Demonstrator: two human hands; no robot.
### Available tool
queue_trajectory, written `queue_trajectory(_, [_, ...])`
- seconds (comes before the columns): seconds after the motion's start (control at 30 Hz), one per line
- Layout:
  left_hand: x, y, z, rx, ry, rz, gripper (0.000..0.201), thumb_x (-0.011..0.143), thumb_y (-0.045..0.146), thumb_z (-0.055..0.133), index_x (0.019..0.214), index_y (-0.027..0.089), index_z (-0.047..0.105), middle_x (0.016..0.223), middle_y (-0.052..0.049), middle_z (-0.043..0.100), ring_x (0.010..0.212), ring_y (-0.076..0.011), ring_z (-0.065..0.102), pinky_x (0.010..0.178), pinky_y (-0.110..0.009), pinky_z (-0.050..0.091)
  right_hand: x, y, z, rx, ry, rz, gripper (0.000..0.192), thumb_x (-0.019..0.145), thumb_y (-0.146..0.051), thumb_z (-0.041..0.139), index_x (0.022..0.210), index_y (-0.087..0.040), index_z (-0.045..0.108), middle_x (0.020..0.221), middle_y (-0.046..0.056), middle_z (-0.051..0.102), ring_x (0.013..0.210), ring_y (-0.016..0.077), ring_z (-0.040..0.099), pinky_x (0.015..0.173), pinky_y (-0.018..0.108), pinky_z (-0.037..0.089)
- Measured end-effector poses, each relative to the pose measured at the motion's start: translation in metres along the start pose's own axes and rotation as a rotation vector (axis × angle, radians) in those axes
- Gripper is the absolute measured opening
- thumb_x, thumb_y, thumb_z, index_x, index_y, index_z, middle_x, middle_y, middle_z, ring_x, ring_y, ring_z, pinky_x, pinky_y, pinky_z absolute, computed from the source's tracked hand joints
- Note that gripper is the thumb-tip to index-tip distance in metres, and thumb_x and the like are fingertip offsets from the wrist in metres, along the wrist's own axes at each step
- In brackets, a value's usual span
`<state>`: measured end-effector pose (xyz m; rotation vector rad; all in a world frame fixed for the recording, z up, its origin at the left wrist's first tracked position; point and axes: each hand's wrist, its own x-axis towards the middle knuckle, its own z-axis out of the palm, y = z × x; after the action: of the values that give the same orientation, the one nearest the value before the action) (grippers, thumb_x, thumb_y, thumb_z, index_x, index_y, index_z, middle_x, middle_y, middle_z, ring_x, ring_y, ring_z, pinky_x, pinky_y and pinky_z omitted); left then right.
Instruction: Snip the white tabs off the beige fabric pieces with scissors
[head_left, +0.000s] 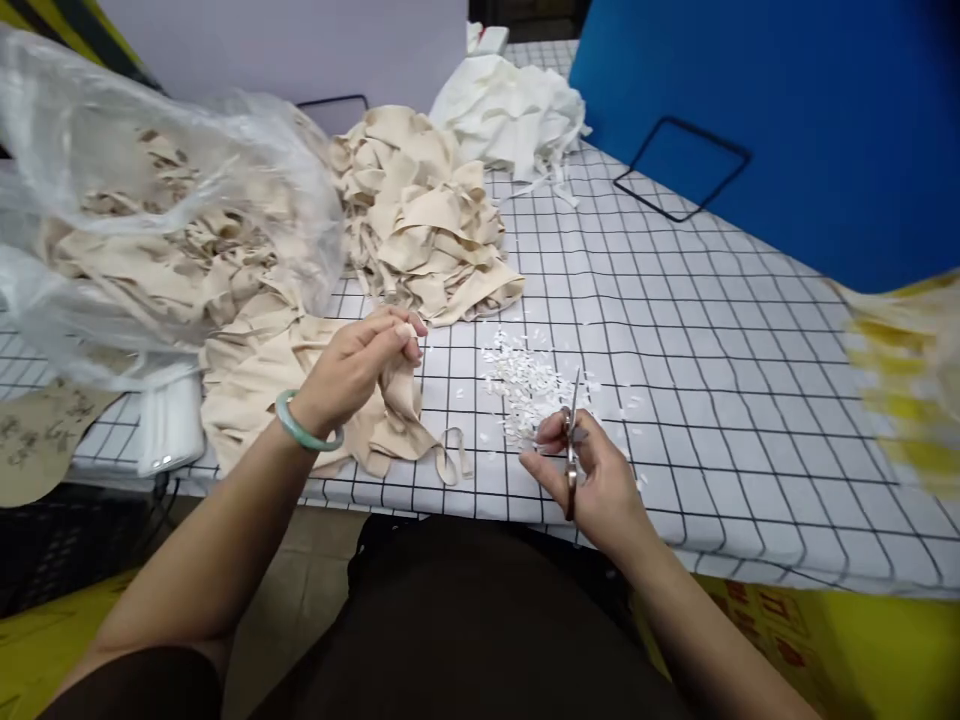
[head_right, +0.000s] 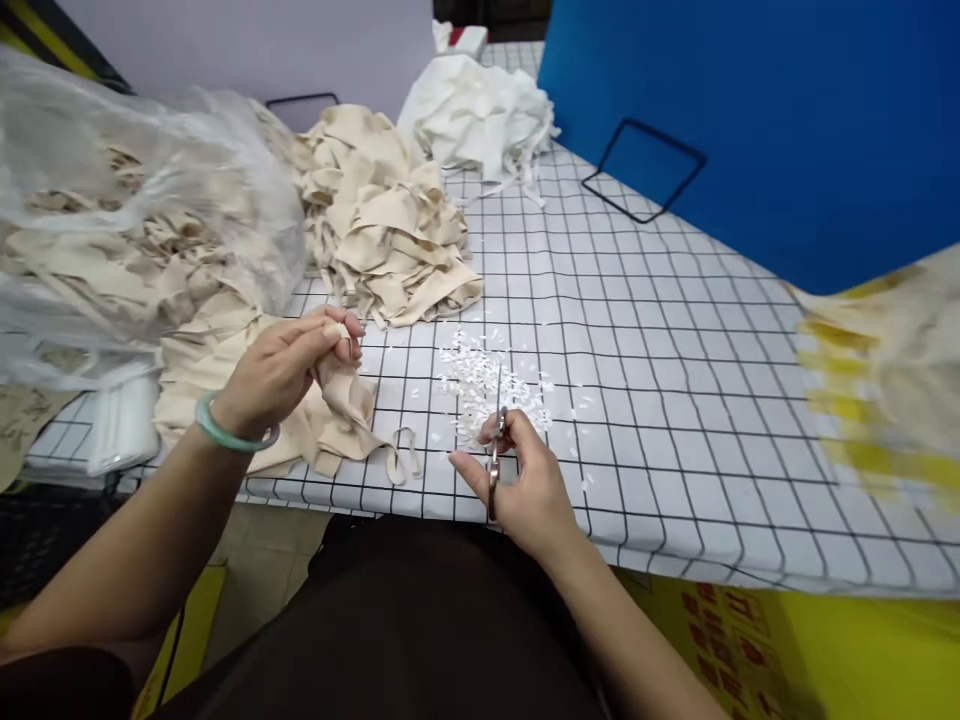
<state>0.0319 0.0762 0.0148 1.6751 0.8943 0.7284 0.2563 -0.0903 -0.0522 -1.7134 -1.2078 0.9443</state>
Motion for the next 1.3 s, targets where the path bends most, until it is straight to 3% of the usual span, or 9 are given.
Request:
queue_trajectory(0.17, [0.002, -0.011, -0.046, 0.281, 0.067, -0.066, 0.032, 0.091, 0.029, 0.050, 0.063, 0.016, 0.059, 0.089, -0.007, 0.062, 0.080, -0.0182, 0.059, 0.078, -0.034, 0.050, 0.015, -0.020, 0.049, -0.091, -0.127, -0.070, 0.031, 0.079, -0.040, 0.074, 0.097, -0.025, 0.054, 0.098, 0.005, 0.064, 0.086, 0.0226, 0.059, 0.076, 0.037, 0.051])
queue_trajectory(0.33, [-0.031, -0.019, -0.052, 0.690, 0.472, -0.029, 0.004, 0.083, 0.019, 0.063, 0.085, 0.018, 0.059, 0.095, -0.008, 0.058, 0.095, -0.0235, 0.056, 0.085, -0.038, 0.049, 0.024, -0.019, 0.072, -0.295, -0.181, -0.249, 0.022, 0.072, -0.010, 0.063, 0.086, -0.023, 0.052, 0.087, 0.005, 0.063, 0.088, 0.0259, 0.056, 0.074, 0.037, 0.048])
queue_trajectory(0.5, [-0.097, -0.019, 0.008, -0.017, -0.214, -0.441, 0.040, 0.095, 0.047, 0.051, 0.075, 0.015, 0.063, 0.066, -0.003, 0.060, 0.060, -0.0154, 0.057, 0.057, -0.028, 0.048, 0.015, -0.024, 0.056, -0.072, -0.134, -0.093, 0.018, 0.074, -0.011, 0.059, 0.084, -0.024, 0.050, 0.082, 0.001, 0.059, 0.071, 0.0173, 0.054, 0.065, 0.030, 0.046])
queue_trajectory(0.53, [-0.105, -0.021, 0.022, -0.151, -0.252, -0.503, 0.040, 0.093, 0.050, 0.054, 0.079, 0.014, 0.066, 0.067, -0.003, 0.061, 0.061, -0.0145, 0.058, 0.059, -0.028, 0.049, 0.010, -0.029, 0.051, 0.011, -0.132, -0.081, 0.018, 0.076, -0.013, 0.060, 0.085, -0.024, 0.050, 0.084, 0.000, 0.059, 0.072, 0.0162, 0.055, 0.065, 0.029, 0.046])
queue_trajectory(0.7, [-0.104, -0.025, 0.062, -0.754, 0.150, -0.615, 0.043, 0.078, 0.046, 0.077, 0.107, 0.015, 0.069, 0.101, -0.007, 0.068, 0.088, -0.0155, 0.065, 0.083, -0.028, 0.054, -0.019, -0.051, 0.038, 0.244, -0.480, -0.084, 0.019, 0.079, -0.011, 0.060, 0.083, -0.024, 0.046, 0.084, -0.001, 0.055, 0.070, 0.0122, 0.050, 0.062, 0.024, 0.043])
queue_trajectory(0.83, [-0.094, -0.010, 0.054, -0.947, 0.221, -0.593, 0.030, 0.075, 0.034, 0.080, 0.092, 0.011, 0.070, 0.080, -0.003, 0.065, 0.064, -0.0086, 0.059, 0.062, -0.020, 0.049, -0.027, -0.041, 0.040, 0.262, -0.701, 0.014, 0.023, 0.079, -0.009, 0.063, 0.082, -0.023, 0.045, 0.080, -0.003, 0.050, 0.066, 0.0107, 0.044, 0.060, 0.024, 0.040])
queue_trajectory(0.97, [-0.095, 0.007, 0.048, -0.863, 0.255, -0.555, 0.020, 0.078, 0.029, 0.071, 0.086, 0.011, 0.070, 0.073, -0.001, 0.059, 0.050, -0.0028, 0.044, 0.045, -0.015, 0.026, -0.007, -0.030, 0.042, 0.419, -0.553, 0.012, 0.024, 0.086, -0.025, 0.068, 0.083, -0.024, 0.043, 0.087, 0.001, 0.057, 0.079, 0.0154, 0.055, 0.072, 0.030, 0.047])
queue_trajectory(1.13, [-0.097, 0.016, 0.051, -0.728, 0.190, -0.507, 0.015, 0.077, 0.022, 0.059, 0.082, 0.012, 0.069, 0.068, 0.000, 0.056, 0.048, -0.0040, 0.037, 0.046, -0.019, 0.023, 0.030, -0.042, 0.068, 0.496, -0.399, -0.172, 0.025, 0.081, -0.030, 0.074, 0.090, -0.024, 0.051, 0.113, 0.006, 0.063, 0.108, 0.0211, 0.060, 0.094, 0.038, 0.048])
queue_trajectory(1.3, [-0.102, 0.020, 0.036, -0.695, 0.162, -0.432, 0.029, 0.080, 0.033, 0.055, 0.085, 0.011, 0.073, 0.070, -0.006, 0.061, 0.054, -0.0101, 0.042, 0.049, -0.024, 0.028, 0.049, -0.055, 0.091, 0.590, -0.434, -0.172, 0.032, 0.072, -0.033, 0.078, 0.085, -0.023, 0.050, 0.092, 0.001, 0.061, 0.085, 0.0164, 0.060, 0.077, 0.031, 0.051])
